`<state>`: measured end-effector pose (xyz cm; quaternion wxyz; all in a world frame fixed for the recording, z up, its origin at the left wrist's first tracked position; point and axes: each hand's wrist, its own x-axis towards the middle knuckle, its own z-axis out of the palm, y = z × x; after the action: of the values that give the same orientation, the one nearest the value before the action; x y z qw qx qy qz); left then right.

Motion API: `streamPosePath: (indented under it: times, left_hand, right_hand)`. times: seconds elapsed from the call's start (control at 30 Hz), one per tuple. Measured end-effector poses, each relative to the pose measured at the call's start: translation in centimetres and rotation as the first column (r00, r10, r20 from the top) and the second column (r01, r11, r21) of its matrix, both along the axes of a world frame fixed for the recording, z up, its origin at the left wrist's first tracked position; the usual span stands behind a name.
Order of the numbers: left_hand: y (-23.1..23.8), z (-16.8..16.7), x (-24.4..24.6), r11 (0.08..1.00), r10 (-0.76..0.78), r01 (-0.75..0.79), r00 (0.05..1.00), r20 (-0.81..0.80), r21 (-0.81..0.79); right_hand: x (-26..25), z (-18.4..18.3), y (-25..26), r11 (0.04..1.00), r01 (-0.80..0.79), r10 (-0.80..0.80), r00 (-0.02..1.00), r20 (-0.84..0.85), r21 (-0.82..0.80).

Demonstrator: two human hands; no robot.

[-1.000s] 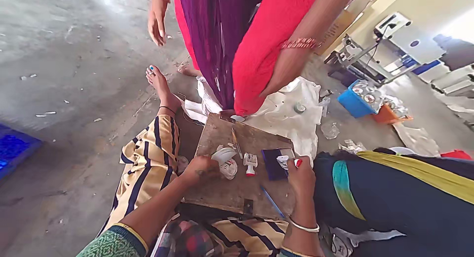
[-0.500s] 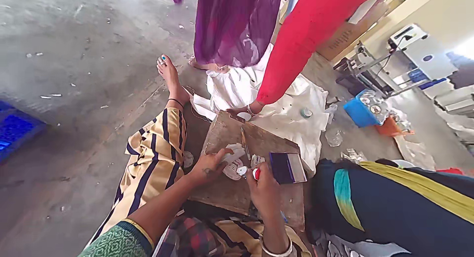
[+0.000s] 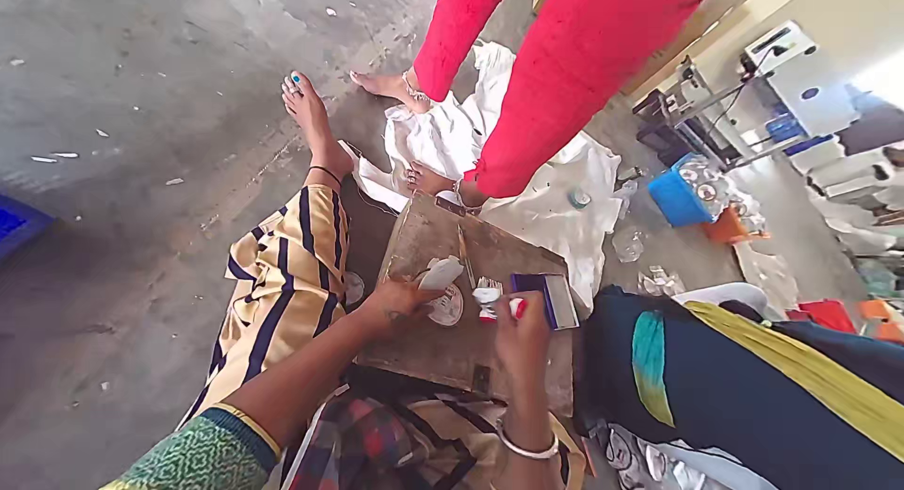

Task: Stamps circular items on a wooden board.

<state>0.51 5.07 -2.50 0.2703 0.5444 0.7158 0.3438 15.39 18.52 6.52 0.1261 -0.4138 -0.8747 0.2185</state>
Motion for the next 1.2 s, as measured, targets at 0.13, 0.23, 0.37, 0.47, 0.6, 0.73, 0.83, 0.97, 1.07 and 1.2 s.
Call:
streamPosePath:
  times: [0.13, 0.23, 0.37, 0.47, 0.6, 0.73, 0.83, 0.97, 1.07, 1.2]
  left_hand:
    - [0.1, -0.1, 0.0, 0.999, -0.04, 0.039, 0.997, -0.068, -0.018]
    - [0.1, -0.5, 0.6, 0.996, 0.067, -0.063, 0.996, -0.057, 0.069]
    - [0.2, 0.4, 0.5, 0.993, 0.112, -0.112, 0.994, 0.001, -0.035]
    - [0.4, 1.0, 0.9, 0.984, 0.159, -0.161, 0.987, -0.033, -0.074]
    - [0.3, 0.3, 2.2, 0.953, 0.303, -0.298, 0.943, -0.137, 0.059]
    - [0.1, -1.8, 3.2, 0.846, 0.471, -0.343, 0.838, -0.274, 0.407]
    - [-0.7, -2.0, 3.9, 0.8, 0.469, -0.28, 0.844, -0.262, 0.53]
    - [-2.0, -1.9, 6.1, 0.698, 0.475, -0.082, 0.796, -0.375, 0.711]
    - [-2.6, -1.4, 7.8, 0.631, 0.477, 0.071, 0.75, -0.458, 0.773]
    - [-3.6, 0.0, 9.1, 0.637, 0.427, 0.148, 0.749, -0.506, 0.757]
  right_hand:
    - [3.1, 0.7, 2.4, 0.994, 0.106, -0.103, 0.988, -0.111, 0.015]
    - [4.4, 0.2, 2.9, 0.992, 0.123, -0.125, 0.987, -0.1, -0.021]
    - [5.8, -0.4, 3.6, 0.984, 0.175, -0.178, 0.977, -0.114, -0.041]
    - [6.8, -0.3, 4.6, 0.964, 0.26, -0.254, 0.962, -0.095, 0.055]
    - [8.6, -1.2, 4.9, 0.926, 0.356, -0.368, 0.926, 0.09, 0.123]
    - [10.6, -4.5, 5.1, 0.923, 0.375, -0.383, 0.885, 0.265, 0.082]
    - [11.5, -3.9, 4.1, 0.928, 0.354, -0.371, 0.902, 0.22, 0.111]
    - [11.1, -1.7, -0.4, 0.971, 0.183, -0.215, 0.952, -0.22, -0.155]
    - [8.7, -1.3, -5.5, 0.559, -0.144, -0.389, 0.824, -0.412, -0.816]
    - [7.0, -1.8, -7.7, 0.314, -0.132, -0.634, 0.708, -0.312, -0.94]
